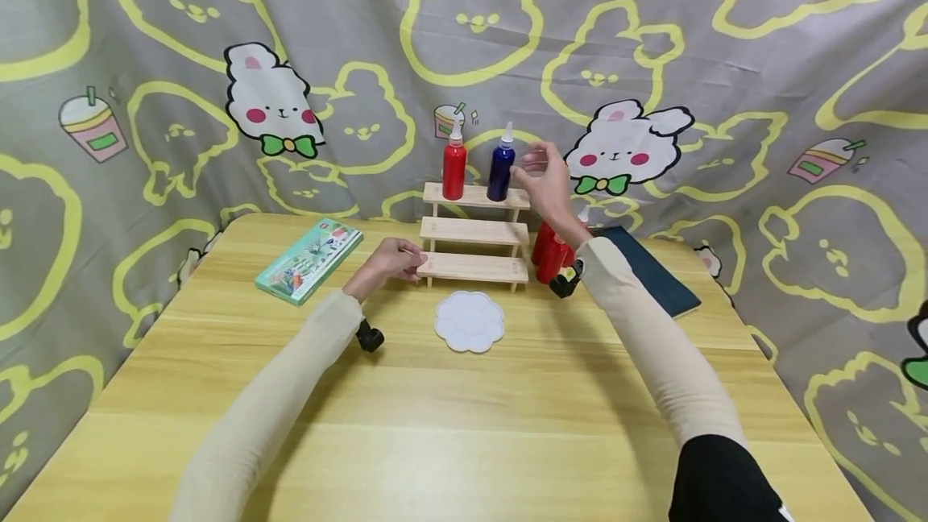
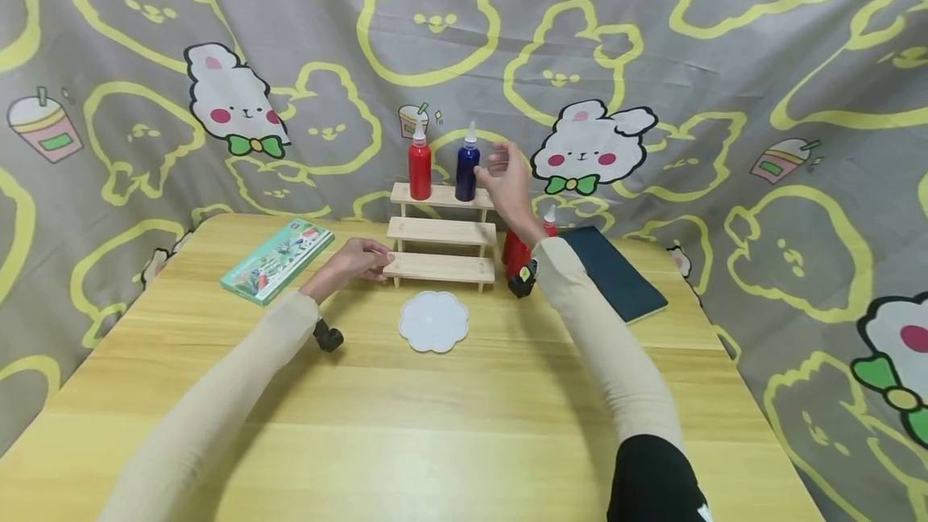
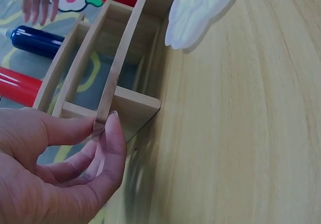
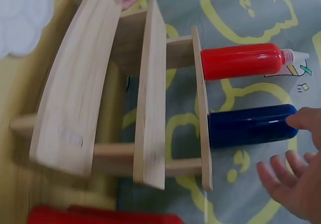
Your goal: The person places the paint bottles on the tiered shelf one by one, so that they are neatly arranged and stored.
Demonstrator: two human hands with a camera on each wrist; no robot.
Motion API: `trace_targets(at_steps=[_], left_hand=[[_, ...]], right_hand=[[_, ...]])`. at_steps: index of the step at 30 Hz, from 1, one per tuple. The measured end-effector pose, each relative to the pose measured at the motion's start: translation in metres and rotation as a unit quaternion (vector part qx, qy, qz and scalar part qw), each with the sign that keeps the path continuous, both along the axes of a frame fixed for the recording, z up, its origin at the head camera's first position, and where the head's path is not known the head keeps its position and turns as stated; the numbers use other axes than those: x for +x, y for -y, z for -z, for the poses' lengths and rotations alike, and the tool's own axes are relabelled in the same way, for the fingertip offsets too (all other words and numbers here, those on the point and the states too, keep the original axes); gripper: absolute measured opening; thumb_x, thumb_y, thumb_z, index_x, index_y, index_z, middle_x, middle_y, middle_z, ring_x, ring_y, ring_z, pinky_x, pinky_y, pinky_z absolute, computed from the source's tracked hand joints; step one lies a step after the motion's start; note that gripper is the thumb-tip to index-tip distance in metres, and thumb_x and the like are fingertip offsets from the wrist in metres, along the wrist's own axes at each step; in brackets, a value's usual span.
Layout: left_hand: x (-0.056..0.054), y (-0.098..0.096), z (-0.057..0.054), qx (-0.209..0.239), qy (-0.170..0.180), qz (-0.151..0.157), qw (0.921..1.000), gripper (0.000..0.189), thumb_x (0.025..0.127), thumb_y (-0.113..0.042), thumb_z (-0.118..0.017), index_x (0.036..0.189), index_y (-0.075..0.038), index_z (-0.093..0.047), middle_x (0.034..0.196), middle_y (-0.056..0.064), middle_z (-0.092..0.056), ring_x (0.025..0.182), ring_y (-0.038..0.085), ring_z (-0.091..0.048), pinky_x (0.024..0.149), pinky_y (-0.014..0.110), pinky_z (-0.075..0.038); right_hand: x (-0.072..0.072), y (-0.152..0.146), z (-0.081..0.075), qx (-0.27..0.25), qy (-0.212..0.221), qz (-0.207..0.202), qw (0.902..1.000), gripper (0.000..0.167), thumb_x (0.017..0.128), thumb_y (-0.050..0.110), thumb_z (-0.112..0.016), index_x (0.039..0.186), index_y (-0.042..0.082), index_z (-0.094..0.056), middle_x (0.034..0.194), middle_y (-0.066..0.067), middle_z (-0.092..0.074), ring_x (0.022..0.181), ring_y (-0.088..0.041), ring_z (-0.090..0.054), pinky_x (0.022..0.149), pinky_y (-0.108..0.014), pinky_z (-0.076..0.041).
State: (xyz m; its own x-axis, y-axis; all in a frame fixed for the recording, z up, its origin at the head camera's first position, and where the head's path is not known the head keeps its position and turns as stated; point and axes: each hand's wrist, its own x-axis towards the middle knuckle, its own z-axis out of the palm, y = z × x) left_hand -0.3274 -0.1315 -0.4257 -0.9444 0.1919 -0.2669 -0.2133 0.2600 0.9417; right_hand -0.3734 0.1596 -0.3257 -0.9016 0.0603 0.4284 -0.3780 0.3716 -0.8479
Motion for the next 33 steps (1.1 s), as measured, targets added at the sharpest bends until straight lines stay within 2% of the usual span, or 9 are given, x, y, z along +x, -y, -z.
trace_targets(at_steps=[4,7,16,19,23,25,28,33], left_hand=[[0.0,-0.001,-0.001,-0.006,-0.003,-0.005,1.0,0.029,0.101,-0.003,-0.066,0.126,0.011,-0.06,0.098,0.01,-0.065,0.071,0.014,-0.065,0.079,0.031,-0.068],[-0.001,-0.003,-0.003,-0.01,-0.007,-0.005,0.9999,0.028,0.101,-0.003,-0.065,0.125,0.011,-0.06,0.101,0.011,-0.065,0.071,0.013,-0.064,0.078,0.031,-0.068],[0.0,-0.002,-0.004,-0.02,-0.012,-0.004,0.9997,0.031,0.101,-0.004,-0.065,0.127,0.012,-0.059,0.105,0.014,-0.065,0.069,0.013,-0.065,0.076,0.03,-0.067],[0.0,-0.002,-0.003,-0.019,-0.012,-0.004,0.9997,0.03,0.101,-0.004,-0.065,0.126,0.012,-0.059,0.105,0.013,-0.065,0.069,0.013,-0.065,0.075,0.029,-0.067],[-0.001,-0.001,-0.002,-0.016,-0.013,-0.003,0.9998,0.029,0.101,-0.004,-0.065,0.125,0.012,-0.059,0.103,0.012,-0.065,0.069,0.013,-0.065,0.073,0.028,-0.067],[-0.001,-0.001,-0.001,-0.014,-0.012,-0.002,0.9998,0.03,0.101,-0.004,-0.065,0.125,0.012,-0.059,0.104,0.013,-0.065,0.068,0.013,-0.065,0.072,0.028,-0.067],[-0.001,-0.001,-0.001,-0.013,-0.012,-0.003,0.9998,0.03,0.101,-0.002,-0.065,0.126,0.013,-0.059,0.105,0.014,-0.065,0.069,0.012,-0.064,0.072,0.027,-0.067],[0.0,-0.002,-0.002,-0.013,-0.011,-0.003,0.9999,0.029,0.101,0.0,-0.064,0.125,0.014,-0.058,0.104,0.014,-0.064,0.067,0.013,-0.065,0.073,0.028,-0.067]], right_hand=[[0.005,-0.01,-0.001,0.009,-0.049,-0.006,0.9988,0.042,0.097,0.001,-0.066,0.136,-0.006,-0.053,0.127,-0.026,-0.063,0.114,-0.032,-0.064,0.093,-0.026,-0.058],[0.009,-0.02,-0.001,0.016,-0.066,-0.006,0.9977,0.036,0.098,-0.001,-0.063,0.132,-0.007,-0.055,0.124,-0.026,-0.064,0.11,-0.029,-0.064,0.088,-0.021,-0.055],[0.03,-0.043,0.004,0.043,-0.02,-0.009,0.9988,0.035,0.099,0.001,-0.063,0.132,-0.007,-0.054,0.126,-0.025,-0.064,0.109,-0.023,-0.062,0.086,-0.012,-0.053],[0.039,-0.047,0.001,0.054,-0.014,-0.011,0.9984,0.034,0.099,-0.002,-0.061,0.131,-0.01,-0.055,0.126,-0.029,-0.064,0.109,-0.027,-0.062,0.085,-0.011,-0.051],[0.044,-0.056,0.002,0.065,0.0,-0.011,0.9978,0.031,0.099,0.001,-0.062,0.129,-0.007,-0.057,0.125,-0.025,-0.064,0.111,-0.031,-0.062,0.087,-0.012,-0.052],[0.044,-0.063,0.006,0.068,0.009,-0.013,0.9976,0.031,0.101,0.007,-0.064,0.13,-0.002,-0.058,0.126,-0.021,-0.063,0.112,-0.026,-0.062,0.09,-0.013,-0.053],[0.047,-0.07,0.008,0.069,0.018,-0.015,0.9974,0.032,0.102,0.01,-0.065,0.131,0.0,-0.059,0.129,-0.02,-0.062,0.112,-0.024,-0.062,0.092,-0.013,-0.054],[0.051,-0.082,0.012,0.077,0.017,-0.02,0.9967,0.033,0.103,0.008,-0.062,0.134,-0.005,-0.058,0.13,-0.026,-0.061,0.107,-0.018,-0.062,0.08,-0.008,-0.055]])
